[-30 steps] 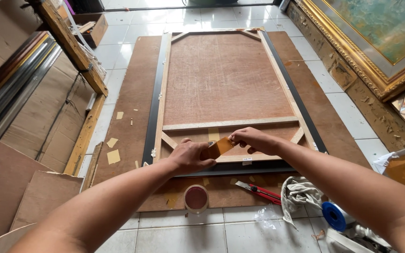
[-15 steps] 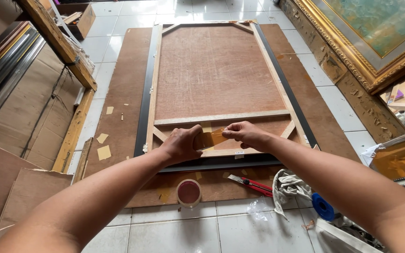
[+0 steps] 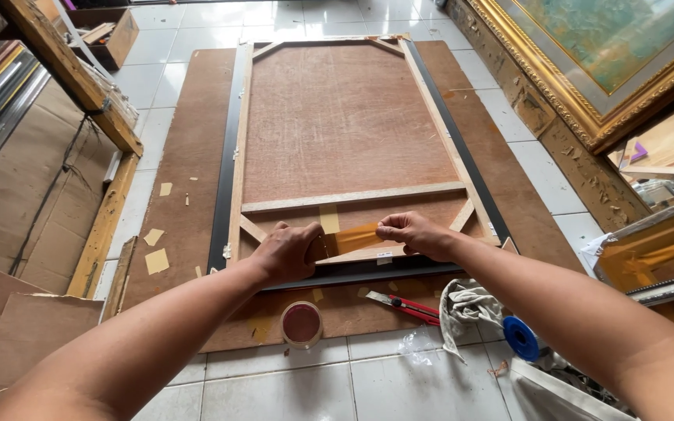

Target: Applying adhesive tape to the edges of a wooden frame backing to seal it.

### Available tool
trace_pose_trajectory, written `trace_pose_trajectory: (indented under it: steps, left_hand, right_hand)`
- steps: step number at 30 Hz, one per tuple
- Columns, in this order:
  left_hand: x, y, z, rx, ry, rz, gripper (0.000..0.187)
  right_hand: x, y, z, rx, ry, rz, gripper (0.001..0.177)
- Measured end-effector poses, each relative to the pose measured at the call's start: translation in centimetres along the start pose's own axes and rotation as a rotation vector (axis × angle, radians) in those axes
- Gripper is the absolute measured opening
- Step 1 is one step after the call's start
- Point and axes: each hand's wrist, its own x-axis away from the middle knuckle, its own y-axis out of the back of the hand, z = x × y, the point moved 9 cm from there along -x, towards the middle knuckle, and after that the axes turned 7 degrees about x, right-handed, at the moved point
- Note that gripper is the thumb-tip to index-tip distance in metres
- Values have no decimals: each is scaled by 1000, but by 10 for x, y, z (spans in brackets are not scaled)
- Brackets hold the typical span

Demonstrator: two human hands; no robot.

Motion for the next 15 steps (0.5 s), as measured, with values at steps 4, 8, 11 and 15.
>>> trace_pose_trajectory:
  steps: [4,8,11,15]
  left_hand:
    - [-4,-9,19,-98,1,-9,47]
    - [17,-10,62,-219,89,56,40]
    - [44,8,71,-227,156,138,48]
    - [59,27,61,-284,223,191,53]
  right_hand:
    - [13,45,-11,27,-13,-102,26]
    - [36,142,-73,139,-156,-293,46]
    - [66,206,-112,105,-163,-433,37]
    - [96,253,-145,71,-164,-517,31]
